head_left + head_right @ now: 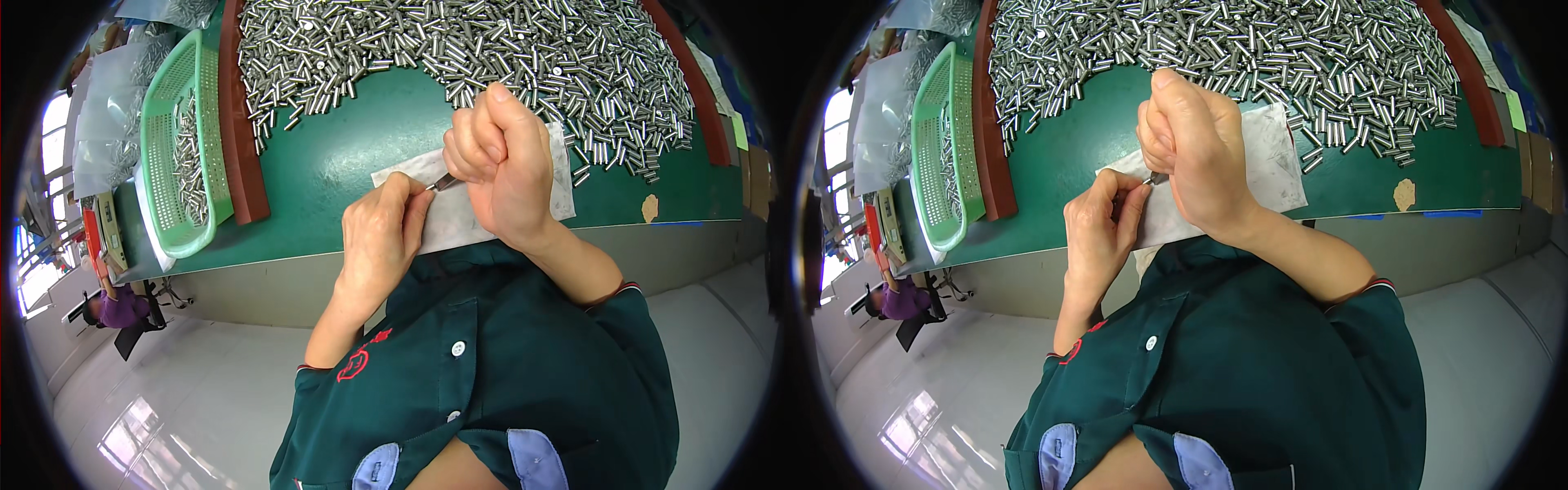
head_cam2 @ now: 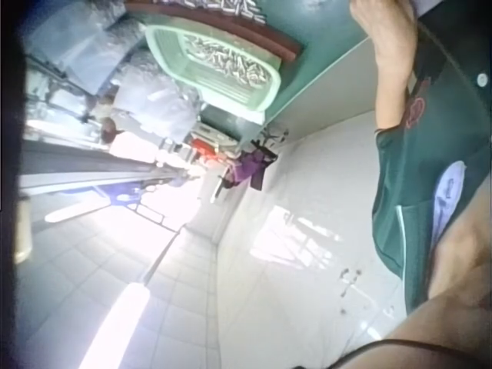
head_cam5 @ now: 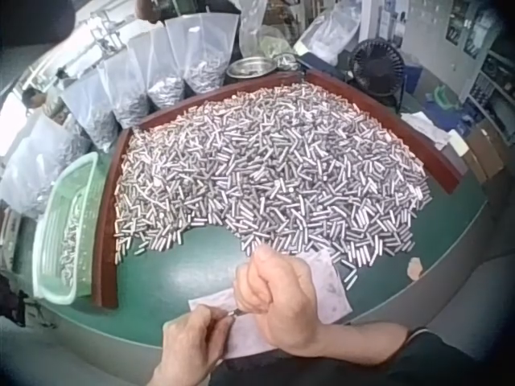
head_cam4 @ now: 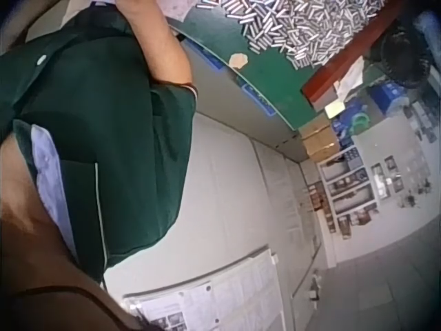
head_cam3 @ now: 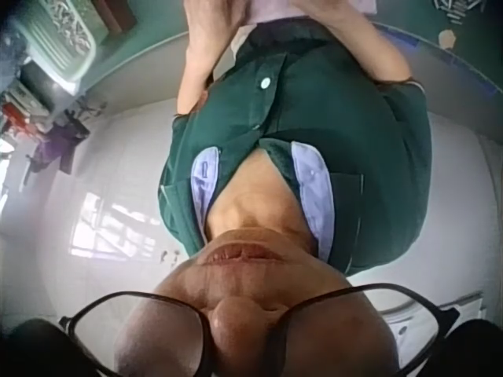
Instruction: The recorder is assembling small cylindrical metal components at a workbench using tweezers.
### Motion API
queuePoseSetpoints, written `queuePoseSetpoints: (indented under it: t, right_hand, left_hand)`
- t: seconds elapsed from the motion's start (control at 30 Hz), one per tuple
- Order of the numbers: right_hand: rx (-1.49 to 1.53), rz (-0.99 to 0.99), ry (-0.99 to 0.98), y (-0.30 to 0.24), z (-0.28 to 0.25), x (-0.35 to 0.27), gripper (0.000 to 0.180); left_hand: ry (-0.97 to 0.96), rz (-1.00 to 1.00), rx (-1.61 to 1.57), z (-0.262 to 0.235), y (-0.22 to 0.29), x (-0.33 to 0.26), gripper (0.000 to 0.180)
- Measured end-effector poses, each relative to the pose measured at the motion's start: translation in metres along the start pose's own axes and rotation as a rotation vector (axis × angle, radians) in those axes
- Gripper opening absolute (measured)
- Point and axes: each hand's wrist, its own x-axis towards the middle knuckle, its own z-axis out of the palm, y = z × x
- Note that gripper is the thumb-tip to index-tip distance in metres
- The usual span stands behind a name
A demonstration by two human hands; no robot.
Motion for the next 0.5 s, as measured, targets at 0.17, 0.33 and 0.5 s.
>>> queuePoseSetpoints:
  t: [0.17,0.33,0.5]
  right_hand:
    - [-0.022,-0.004,0.0,0.001,0.001,-0.001,0.039]
    - [-0.125,-0.089,-0.015,0.005,0.007,-0.003,0.039]
    - [-0.289,-0.18,-0.029,0.01,0.013,-0.007,0.038]
  left_hand:
    - [0.015,0.002,-0.003,0.001,0.0,0.0,0.013]
    - [0.052,0.005,-0.011,0.003,0.0,0.0,0.013]
    - [0.065,0.023,-0.01,0.002,0.0,0.0,0.014]
